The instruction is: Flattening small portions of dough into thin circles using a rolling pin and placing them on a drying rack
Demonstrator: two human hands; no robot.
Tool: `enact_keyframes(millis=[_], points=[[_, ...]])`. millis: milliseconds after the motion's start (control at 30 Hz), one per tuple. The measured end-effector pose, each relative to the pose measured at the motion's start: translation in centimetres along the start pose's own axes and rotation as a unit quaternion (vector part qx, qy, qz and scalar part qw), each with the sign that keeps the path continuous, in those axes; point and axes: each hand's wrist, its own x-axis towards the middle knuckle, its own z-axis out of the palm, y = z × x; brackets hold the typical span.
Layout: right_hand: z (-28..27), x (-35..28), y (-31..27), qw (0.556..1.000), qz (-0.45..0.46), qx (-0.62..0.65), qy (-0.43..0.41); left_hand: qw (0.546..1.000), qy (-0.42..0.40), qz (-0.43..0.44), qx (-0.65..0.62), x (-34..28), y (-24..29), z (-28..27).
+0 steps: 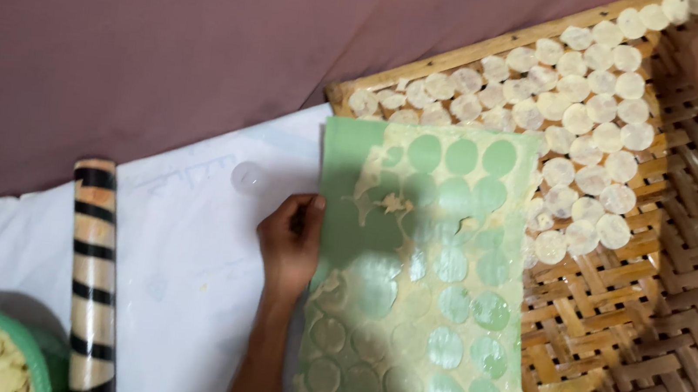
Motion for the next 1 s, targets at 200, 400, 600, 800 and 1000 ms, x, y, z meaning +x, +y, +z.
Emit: enact_keyframes(millis=[200,400,600,800,1000], points=[[-8.7,-3.3,-16.2,0.990,-0.032,0.099,-0.093,0.997,0.000,0.049,-0.062,-0.2,0.5,-0.8],[-21.2,-7.8,-39.5,0.896,0.093,0.244,-0.359,0.992,0.017,0.083,-0.096,-0.4,0.3,-0.9],[-20.9,-17.7,-42.3,0.940,0.040,0.152,-0.301,0.995,0.017,0.039,-0.095,-0.5,-0.8,-0.8],[-21.0,-19.2,-43.8,0.952,0.054,0.134,-0.271,0.997,-0.005,0.000,-0.082,-0.5,-0.2,-1.4],[-20.4,-18.5,-44.2,0.952,0.073,0.139,-0.264,0.995,-0.005,0.010,-0.101,-0.5,-0.2,-1.3]])
